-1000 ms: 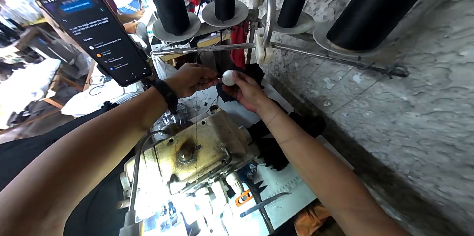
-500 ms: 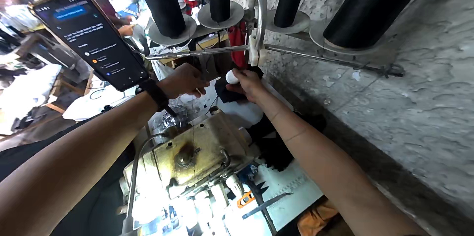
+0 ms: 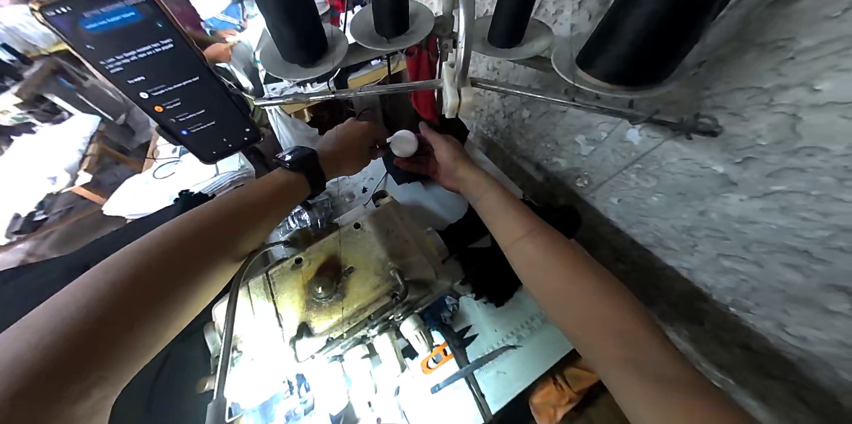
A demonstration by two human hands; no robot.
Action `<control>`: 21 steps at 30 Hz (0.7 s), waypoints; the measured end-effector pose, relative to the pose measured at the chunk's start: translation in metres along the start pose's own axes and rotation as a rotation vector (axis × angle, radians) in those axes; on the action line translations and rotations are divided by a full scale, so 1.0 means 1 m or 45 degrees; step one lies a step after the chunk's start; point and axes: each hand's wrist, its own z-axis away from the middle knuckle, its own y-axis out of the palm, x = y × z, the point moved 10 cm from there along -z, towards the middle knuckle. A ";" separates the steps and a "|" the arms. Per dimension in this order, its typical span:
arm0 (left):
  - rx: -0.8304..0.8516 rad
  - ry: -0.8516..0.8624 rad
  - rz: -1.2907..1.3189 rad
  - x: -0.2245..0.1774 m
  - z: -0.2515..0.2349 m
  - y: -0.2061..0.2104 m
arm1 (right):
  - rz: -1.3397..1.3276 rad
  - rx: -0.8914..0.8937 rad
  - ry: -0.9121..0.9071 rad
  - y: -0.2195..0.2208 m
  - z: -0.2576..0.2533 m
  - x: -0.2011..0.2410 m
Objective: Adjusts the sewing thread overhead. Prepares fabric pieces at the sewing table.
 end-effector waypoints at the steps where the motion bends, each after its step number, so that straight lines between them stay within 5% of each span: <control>1: 0.165 -0.141 0.019 -0.004 0.004 -0.001 | 0.006 0.011 0.006 0.000 0.001 0.000; 2: 0.047 -0.032 0.009 0.005 -0.007 0.004 | 0.016 0.029 0.004 0.000 0.001 0.000; 3: -0.344 0.245 0.010 0.025 -0.028 0.011 | 0.026 0.052 -0.003 0.001 0.001 0.001; 4: -0.385 0.269 0.032 0.044 -0.048 0.021 | 0.037 0.077 -0.002 0.002 0.000 0.002; 10: -0.280 -0.050 -0.190 0.054 -0.055 0.019 | 0.099 0.123 0.108 0.004 0.003 -0.005; 21: -0.140 0.055 -0.180 0.057 -0.072 0.034 | 0.543 0.056 -0.599 0.003 0.003 0.024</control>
